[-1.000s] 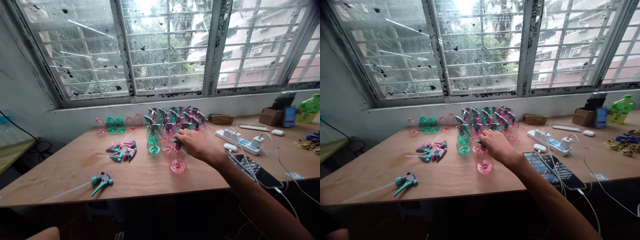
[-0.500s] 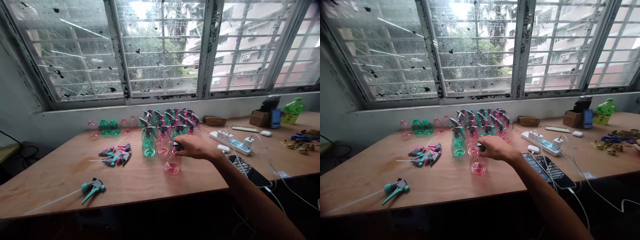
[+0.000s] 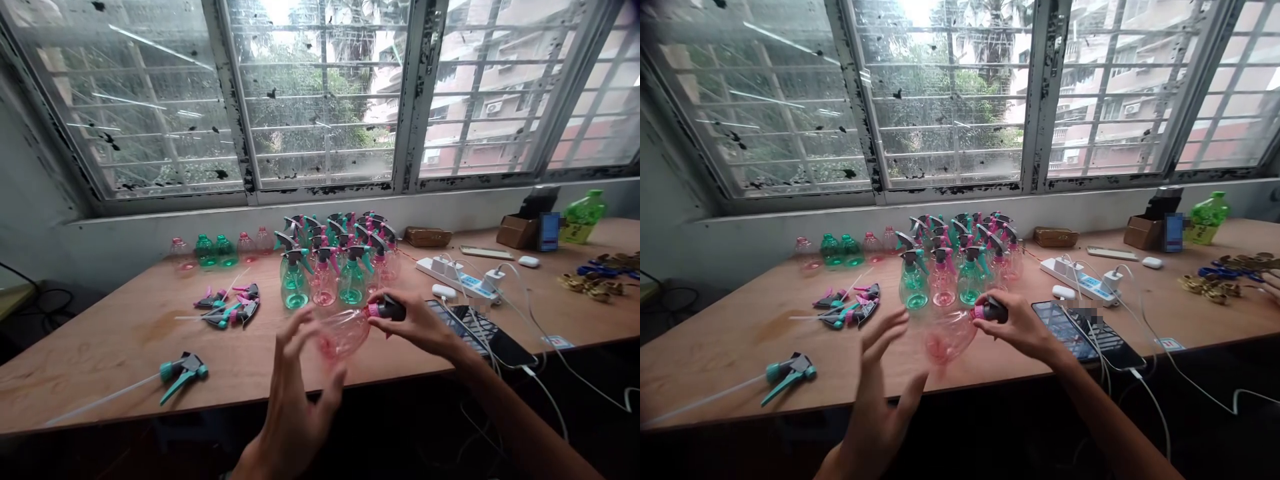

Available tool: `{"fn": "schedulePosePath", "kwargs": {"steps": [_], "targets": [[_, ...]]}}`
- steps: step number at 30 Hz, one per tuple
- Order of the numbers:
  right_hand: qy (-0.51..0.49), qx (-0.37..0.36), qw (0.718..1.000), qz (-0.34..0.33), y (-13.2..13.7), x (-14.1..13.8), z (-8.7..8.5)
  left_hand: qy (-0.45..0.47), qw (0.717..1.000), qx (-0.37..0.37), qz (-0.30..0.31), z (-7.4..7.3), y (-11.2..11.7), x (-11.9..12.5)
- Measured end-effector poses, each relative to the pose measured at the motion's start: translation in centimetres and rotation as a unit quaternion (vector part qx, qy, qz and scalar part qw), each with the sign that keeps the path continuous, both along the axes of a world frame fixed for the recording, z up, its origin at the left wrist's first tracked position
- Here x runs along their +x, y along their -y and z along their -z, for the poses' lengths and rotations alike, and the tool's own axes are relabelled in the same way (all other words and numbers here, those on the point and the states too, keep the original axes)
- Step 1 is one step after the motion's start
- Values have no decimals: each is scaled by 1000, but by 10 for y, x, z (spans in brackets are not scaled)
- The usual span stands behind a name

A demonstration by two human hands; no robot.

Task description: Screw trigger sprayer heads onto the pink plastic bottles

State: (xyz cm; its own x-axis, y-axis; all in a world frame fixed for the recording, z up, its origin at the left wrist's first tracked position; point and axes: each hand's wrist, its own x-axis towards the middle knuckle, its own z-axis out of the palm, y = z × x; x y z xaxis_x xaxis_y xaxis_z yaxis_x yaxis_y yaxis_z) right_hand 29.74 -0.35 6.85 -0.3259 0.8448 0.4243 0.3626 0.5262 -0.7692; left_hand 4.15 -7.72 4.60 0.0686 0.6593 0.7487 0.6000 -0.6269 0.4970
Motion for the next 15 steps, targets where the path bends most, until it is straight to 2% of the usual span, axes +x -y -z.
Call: {"fn": "schedulePosePath", "kwargs": {"steps": [2, 4, 7, 10, 15], "targets": [[-88, -42, 995, 34, 9, -8, 26, 99, 983, -155, 27, 14, -27, -3], [-170, -92, 979, 58, 12, -16, 49, 184, 925, -320, 90, 28, -53, -7], [-217, -139, 964, 62, 8, -23, 69, 174, 913, -339, 144, 38, -71, -10], [-217, -170, 961, 35, 1, -30, 71, 174, 911, -327, 183, 38, -70, -13], [-229, -211, 950, -26, -5, -43, 69, 239, 906, -315, 154, 39, -66, -22]]}}
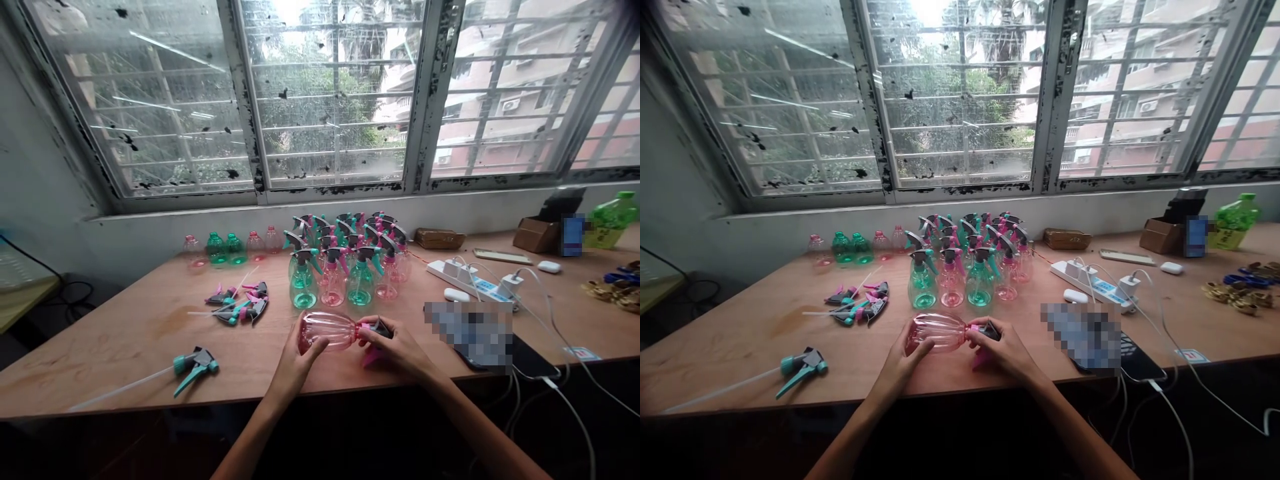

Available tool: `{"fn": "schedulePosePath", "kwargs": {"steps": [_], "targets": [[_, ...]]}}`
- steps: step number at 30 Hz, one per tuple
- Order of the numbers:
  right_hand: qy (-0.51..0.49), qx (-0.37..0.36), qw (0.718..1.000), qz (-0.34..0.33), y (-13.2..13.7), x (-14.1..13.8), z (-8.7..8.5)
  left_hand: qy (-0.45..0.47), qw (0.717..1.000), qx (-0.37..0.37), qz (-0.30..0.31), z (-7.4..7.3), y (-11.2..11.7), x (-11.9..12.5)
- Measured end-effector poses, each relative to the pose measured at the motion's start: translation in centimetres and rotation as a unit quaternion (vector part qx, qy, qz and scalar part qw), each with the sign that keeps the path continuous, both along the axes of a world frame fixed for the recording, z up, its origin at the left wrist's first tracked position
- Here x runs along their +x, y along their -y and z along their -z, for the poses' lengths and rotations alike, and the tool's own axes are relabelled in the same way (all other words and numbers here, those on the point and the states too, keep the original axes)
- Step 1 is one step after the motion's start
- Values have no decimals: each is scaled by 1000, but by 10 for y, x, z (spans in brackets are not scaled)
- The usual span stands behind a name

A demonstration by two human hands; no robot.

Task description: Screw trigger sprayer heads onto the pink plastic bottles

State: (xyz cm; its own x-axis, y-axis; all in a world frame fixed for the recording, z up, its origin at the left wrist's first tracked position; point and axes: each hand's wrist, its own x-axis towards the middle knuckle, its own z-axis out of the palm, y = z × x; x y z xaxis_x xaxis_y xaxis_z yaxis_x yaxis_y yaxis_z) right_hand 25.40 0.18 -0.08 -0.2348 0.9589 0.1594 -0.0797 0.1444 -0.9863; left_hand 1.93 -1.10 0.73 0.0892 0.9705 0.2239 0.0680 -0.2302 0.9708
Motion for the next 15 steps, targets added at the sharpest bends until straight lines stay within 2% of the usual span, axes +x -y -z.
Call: {"fn": "schedulePosePath", "kwargs": {"steps": [6, 10, 15], "targets": [[-36, -11, 999, -27, -1, -3, 10, -1, 1000, 0, 7, 9, -3, -1], [-24, -2, 1000, -19, -1, 1, 8, -21, 999, 31, 7, 15, -6, 0], [-16, 0, 1000, -23, 3, 2, 5, -27, 998, 36, 35, 18, -5, -1]]}}
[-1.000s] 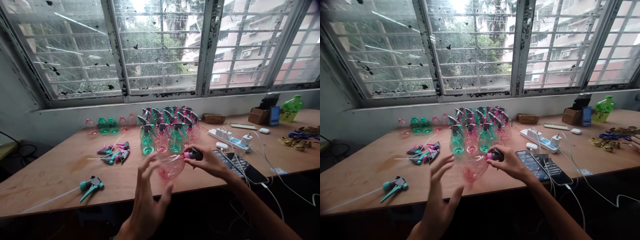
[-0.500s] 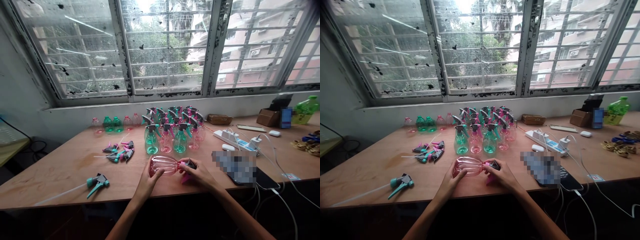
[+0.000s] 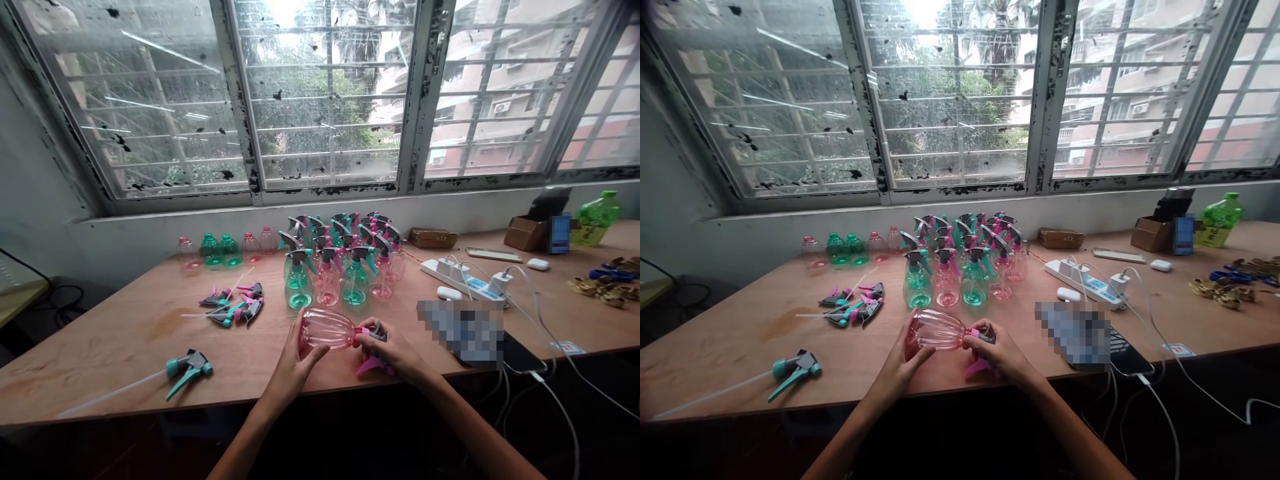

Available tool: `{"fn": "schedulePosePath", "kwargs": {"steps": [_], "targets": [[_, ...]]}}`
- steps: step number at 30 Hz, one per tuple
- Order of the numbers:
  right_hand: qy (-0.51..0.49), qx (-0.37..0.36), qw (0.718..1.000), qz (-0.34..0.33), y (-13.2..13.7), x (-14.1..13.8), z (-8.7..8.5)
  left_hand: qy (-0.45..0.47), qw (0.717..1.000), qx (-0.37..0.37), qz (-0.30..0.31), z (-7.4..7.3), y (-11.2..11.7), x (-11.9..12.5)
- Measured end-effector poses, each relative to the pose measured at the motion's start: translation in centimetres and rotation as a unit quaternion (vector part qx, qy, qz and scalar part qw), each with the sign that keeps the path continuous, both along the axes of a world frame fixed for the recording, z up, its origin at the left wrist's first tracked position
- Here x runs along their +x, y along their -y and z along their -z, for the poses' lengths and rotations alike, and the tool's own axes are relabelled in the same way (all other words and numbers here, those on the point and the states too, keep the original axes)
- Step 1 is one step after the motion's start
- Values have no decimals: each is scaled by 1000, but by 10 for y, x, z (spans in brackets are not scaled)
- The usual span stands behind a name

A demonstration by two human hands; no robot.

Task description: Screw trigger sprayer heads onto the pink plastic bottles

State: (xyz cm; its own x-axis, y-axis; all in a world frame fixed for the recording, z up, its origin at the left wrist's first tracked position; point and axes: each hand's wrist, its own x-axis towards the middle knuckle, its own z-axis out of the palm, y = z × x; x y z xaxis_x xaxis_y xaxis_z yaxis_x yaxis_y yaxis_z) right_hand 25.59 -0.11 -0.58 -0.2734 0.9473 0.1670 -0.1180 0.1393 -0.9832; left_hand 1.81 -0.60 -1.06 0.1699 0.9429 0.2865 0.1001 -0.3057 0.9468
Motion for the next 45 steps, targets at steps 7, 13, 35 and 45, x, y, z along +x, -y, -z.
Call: {"fn": "schedulePosePath", "kwargs": {"steps": [7, 13, 35, 45], "targets": [[16, 11, 999, 41, 0, 2, 4, -14, 1000, 16, 14, 4, -1, 1], [-13, -4, 997, 70, -5, -2, 9, -57, 997, 41, -11, 4, -1, 2], [85, 29, 986, 137, -44, -4, -11, -29, 999, -30, 33, -35, -50, -3], [-17, -26, 996, 79, -28, -7, 6, -101, 994, 31, 37, -26, -31, -11]]}}
